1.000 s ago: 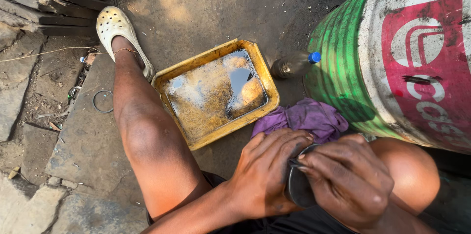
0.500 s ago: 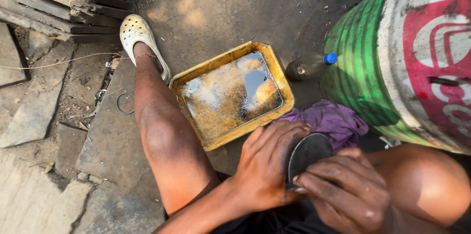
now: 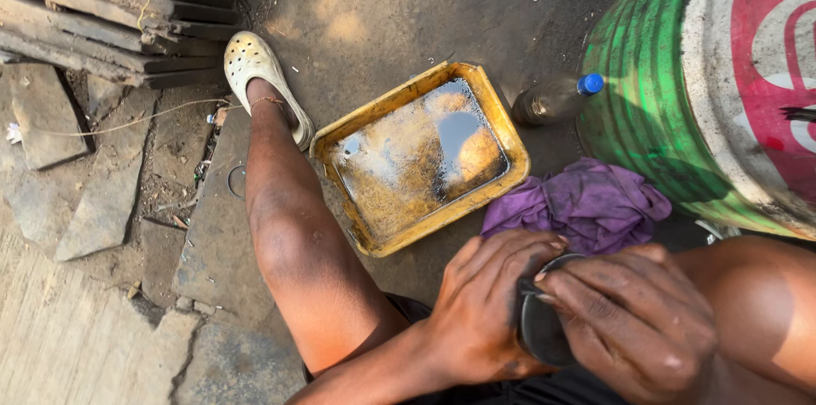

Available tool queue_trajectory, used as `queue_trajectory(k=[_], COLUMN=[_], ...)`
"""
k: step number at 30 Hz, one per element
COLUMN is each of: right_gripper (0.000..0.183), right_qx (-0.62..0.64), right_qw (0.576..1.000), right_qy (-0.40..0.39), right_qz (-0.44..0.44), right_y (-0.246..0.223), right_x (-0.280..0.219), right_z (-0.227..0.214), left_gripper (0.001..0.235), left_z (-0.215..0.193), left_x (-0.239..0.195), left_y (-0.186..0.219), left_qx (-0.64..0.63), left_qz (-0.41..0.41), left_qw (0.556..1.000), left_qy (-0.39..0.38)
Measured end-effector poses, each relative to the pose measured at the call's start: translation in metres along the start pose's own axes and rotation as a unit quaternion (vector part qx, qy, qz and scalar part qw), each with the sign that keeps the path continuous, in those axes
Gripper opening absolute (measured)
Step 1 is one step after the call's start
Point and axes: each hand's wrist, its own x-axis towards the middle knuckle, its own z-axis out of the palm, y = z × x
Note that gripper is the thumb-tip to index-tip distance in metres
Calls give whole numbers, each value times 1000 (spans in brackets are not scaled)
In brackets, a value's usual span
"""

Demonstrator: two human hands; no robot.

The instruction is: The person scrubs a small metal cylindrical part with a black abrasive pad, repeatedly dipping it into a yellow tray containing a dark liquid. They then wipe the part with a purple cloth. The person repeats this process on a second metal part.

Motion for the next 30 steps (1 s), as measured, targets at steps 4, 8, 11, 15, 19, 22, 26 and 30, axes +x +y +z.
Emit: queue_trajectory(k=[4,8,11,15,19,22,26,30], right_gripper=[29,29,29,31,27,28,30,22], right_qx=[30,11,-4,10,2,20,47,77], right_qw=[998,1000,1000,998,1000,999,996,992], right_qy=[-15,6,27,-24,-1,-19,-40,56], right_qz=[-51,6,-15,-63,-1,-27,-67,86], right_y=[2,4,-5,-9,-2,-1,-3,13], right_x=[-7,-7,4,5,-6,-4,-5,-14], right_z=[7,2,2,4,2,4,2,-15], left_gripper=[84,86,84,84,82,83,83,92], left_z=[-8,0,-2,-6,2,0,-5,0], left_x=[-1,-5,-3,-4,-6,2,-4,-9], left_y=[-7,-7,-6,-9,-6,-8,-15,-17], left_qx=[43,12,-1,7,1,7,5,-27], left_qz=[8,7,10,15,2,9,13,48], left_qw=[998,1000,1000,1000,1000,1000,1000,998], left_qy=[40,10,4,13,-9,9,23,3])
